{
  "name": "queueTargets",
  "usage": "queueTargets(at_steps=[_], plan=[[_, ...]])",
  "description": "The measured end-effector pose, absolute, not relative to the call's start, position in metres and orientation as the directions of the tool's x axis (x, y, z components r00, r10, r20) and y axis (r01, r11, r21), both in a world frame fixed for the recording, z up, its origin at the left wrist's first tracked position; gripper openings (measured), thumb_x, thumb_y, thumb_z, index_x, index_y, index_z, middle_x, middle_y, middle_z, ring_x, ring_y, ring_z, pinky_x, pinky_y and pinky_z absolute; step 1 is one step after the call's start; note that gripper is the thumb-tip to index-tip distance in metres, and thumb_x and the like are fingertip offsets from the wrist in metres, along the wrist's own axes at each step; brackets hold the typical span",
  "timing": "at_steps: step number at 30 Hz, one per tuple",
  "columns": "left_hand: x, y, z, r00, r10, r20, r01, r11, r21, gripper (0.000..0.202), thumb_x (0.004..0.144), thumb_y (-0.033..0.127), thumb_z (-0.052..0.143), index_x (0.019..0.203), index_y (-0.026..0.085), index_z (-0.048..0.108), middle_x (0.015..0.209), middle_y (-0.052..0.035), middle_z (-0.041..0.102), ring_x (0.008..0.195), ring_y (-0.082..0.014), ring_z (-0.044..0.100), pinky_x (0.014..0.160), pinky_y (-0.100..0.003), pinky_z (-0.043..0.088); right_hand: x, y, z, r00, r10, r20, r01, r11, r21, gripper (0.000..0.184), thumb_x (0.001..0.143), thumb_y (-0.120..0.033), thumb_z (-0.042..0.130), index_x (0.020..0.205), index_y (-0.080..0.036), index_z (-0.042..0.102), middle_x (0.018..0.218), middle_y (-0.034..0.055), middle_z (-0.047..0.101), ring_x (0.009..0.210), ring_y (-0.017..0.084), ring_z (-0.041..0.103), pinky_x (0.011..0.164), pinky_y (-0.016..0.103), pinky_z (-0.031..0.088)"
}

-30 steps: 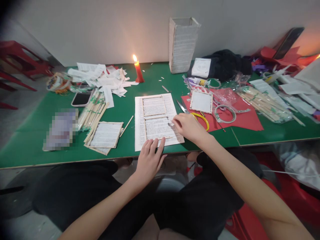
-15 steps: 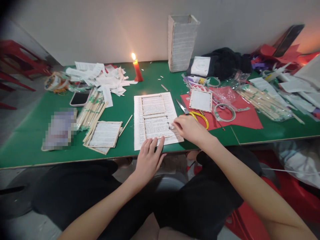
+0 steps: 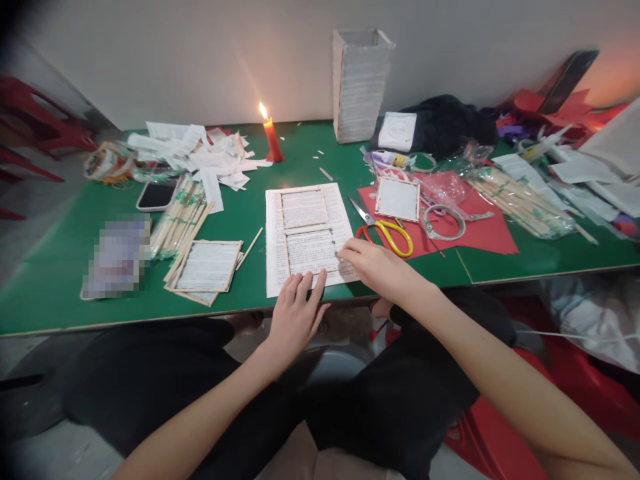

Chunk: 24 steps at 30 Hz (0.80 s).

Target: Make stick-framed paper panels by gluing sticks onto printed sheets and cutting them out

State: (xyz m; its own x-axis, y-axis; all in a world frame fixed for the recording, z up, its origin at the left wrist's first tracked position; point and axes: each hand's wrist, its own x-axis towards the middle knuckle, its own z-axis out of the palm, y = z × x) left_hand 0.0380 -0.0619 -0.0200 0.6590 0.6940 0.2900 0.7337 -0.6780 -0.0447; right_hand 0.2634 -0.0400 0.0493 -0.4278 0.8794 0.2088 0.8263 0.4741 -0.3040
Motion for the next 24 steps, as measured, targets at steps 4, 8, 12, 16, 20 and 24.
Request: queueTargets(at_steps=[4,8,12,16,20,24], plan=[[0.038,-0.062,-0.020,0.655,0.689,0.310,0.735,-0.676,-0.050,0.052,0.100,0.035,0.050,0.148,0.014,0.045,0.133,-0.0149,0.060,0.125,-0.0295,0.054,0.112,-0.045,0.041,0.266,-0.047,0.048,-0.471,0.855,0.218,0.812,0.516,-0.272,0.040,0.091,-0.001,0.041,0.110,-0.021,0.070,0.111,0.0100,0.070,0.092,0.020,0.070,0.077,0.030,0.058],[0.039,-0.062,-0.021,0.657,0.682,0.321,0.733,-0.678,-0.061,0.053,0.100,0.036,0.051,0.148,0.013,0.046,0.133,-0.0152,0.060,0.125,-0.0299,0.055,0.111,-0.045,0.041,0.268,-0.049,0.046,-0.501,0.833,0.234,0.796,0.550,-0.254,0.043,0.088,0.001,0.040,0.111,-0.018,0.070,0.112,0.0120,0.071,0.096,0.022,0.071,0.079,0.034,0.060],[0.039,-0.062,-0.021,0.660,0.684,0.312,0.732,-0.678,-0.063,0.054,0.100,0.035,0.052,0.148,0.013,0.045,0.133,-0.0158,0.060,0.125,-0.0304,0.054,0.112,-0.046,0.041,0.269,-0.047,0.046,-0.515,0.827,0.227,0.794,0.560,-0.239,0.044,0.087,0.002,0.040,0.111,-0.019,0.071,0.112,0.0106,0.071,0.097,0.022,0.071,0.081,0.033,0.060],[0.039,-0.062,-0.020,0.664,0.685,0.298,0.731,-0.679,-0.068,0.054,0.101,0.035,0.050,0.149,0.012,0.044,0.134,-0.0158,0.059,0.126,-0.0306,0.054,0.112,-0.046,0.041,0.266,-0.045,0.049,-0.522,0.830,0.195,0.801,0.556,-0.223,0.040,0.088,0.001,0.043,0.108,-0.019,0.071,0.111,0.0098,0.071,0.094,0.021,0.071,0.077,0.032,0.059],[0.039,-0.062,-0.019,0.667,0.692,0.277,0.733,-0.676,-0.075,0.054,0.101,0.035,0.049,0.150,0.013,0.043,0.135,-0.0155,0.059,0.127,-0.0303,0.054,0.112,-0.046,0.040,0.262,-0.040,0.052,-0.496,0.855,0.151,0.827,0.518,-0.220,0.033,0.091,-0.002,0.046,0.102,-0.019,0.072,0.106,0.0097,0.070,0.084,0.020,0.071,0.069,0.030,0.056],[0.040,-0.062,-0.019,0.662,0.695,0.281,0.735,-0.676,-0.062,0.053,0.101,0.034,0.048,0.149,0.012,0.044,0.136,-0.0163,0.059,0.127,-0.0314,0.054,0.112,-0.047,0.041,0.262,-0.033,0.054,-0.477,0.866,0.148,0.831,0.500,-0.246,0.029,0.091,-0.004,0.049,0.097,-0.019,0.073,0.102,0.0094,0.069,0.083,0.020,0.070,0.071,0.029,0.053]])
